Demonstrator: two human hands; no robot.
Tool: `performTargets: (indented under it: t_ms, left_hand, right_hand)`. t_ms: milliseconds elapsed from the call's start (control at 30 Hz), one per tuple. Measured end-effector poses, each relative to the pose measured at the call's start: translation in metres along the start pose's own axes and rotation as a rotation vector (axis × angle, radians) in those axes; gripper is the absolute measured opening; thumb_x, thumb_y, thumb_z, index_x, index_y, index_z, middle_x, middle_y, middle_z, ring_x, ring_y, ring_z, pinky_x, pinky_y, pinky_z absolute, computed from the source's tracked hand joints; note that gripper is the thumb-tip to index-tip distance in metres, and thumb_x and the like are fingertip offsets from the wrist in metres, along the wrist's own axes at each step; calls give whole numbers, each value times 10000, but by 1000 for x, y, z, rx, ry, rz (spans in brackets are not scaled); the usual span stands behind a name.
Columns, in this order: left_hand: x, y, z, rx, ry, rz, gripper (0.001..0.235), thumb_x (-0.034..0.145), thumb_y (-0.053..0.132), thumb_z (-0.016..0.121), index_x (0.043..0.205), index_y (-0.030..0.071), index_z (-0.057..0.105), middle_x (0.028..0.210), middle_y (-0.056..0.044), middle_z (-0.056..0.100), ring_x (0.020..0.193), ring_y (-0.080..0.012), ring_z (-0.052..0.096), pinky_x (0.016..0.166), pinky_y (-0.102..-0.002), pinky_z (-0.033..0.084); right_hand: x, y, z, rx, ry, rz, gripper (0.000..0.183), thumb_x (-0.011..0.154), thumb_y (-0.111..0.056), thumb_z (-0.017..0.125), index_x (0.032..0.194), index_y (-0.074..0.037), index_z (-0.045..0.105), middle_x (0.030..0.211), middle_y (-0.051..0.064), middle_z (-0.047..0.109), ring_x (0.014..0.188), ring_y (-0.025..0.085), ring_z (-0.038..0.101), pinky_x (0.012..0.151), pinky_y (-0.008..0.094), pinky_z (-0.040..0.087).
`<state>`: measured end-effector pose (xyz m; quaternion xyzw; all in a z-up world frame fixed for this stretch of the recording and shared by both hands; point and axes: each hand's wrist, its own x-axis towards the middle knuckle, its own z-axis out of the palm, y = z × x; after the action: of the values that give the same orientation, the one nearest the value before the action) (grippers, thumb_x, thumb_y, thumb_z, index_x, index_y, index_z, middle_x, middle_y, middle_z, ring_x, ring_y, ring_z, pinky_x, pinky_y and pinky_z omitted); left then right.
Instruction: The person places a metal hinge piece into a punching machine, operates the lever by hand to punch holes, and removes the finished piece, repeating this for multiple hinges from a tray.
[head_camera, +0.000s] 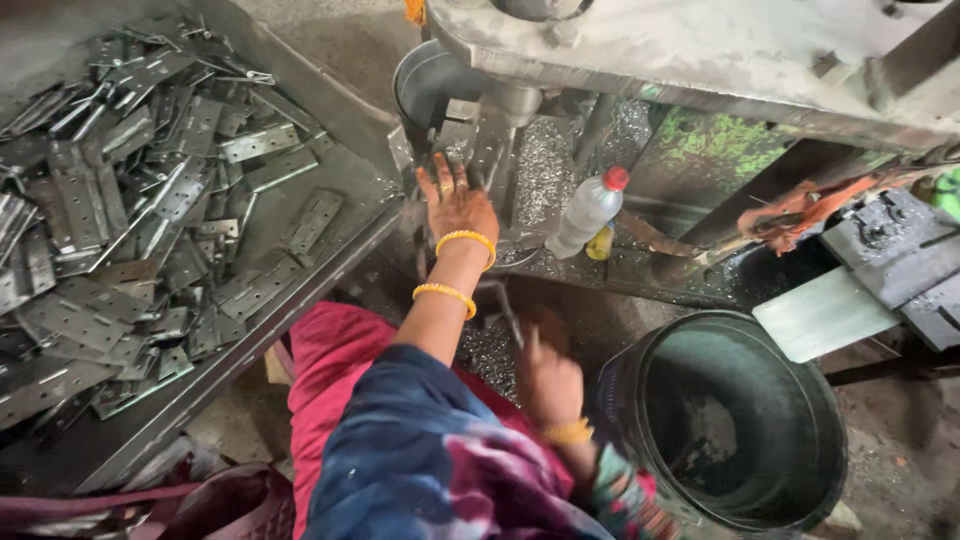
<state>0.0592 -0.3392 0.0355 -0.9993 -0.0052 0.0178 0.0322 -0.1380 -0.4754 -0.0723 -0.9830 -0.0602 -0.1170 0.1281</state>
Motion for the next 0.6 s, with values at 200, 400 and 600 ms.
performTargets:
  t_ms: [200,400,600]
  left_hand:
    - [-10,-8,-10,-51,-40,1,419,1076,302,405,1421,196,617,1721,-64,256,1625,-367,-1,1240,-620,-76]
    - [4,3,-25,58,-72,-6,445,1055,289,432,1454,195,607,1745,-92,216,1613,-373,8,1226,-621,-76]
    - [-1,-7,-16,-27,-2,-50,515,983,241,412,1491,205,492,1680,-30,218,1565,-370,-49,1190,-647,-113]
  right_hand:
    - [14,-6,-10,-27,-300,171,388,949,-243,554,1301,-78,552,764,183,718,673,363,714,575,507,555]
    - [21,17,-6,-149,158,-234,524,891,-155,573,1384,13,517,712,129,669,573,309,681,502,472,532]
    - [-1,1,4,5,-150,75,567,934,-303,597,1407,-6,498,758,138,686,596,339,697,505,473,541]
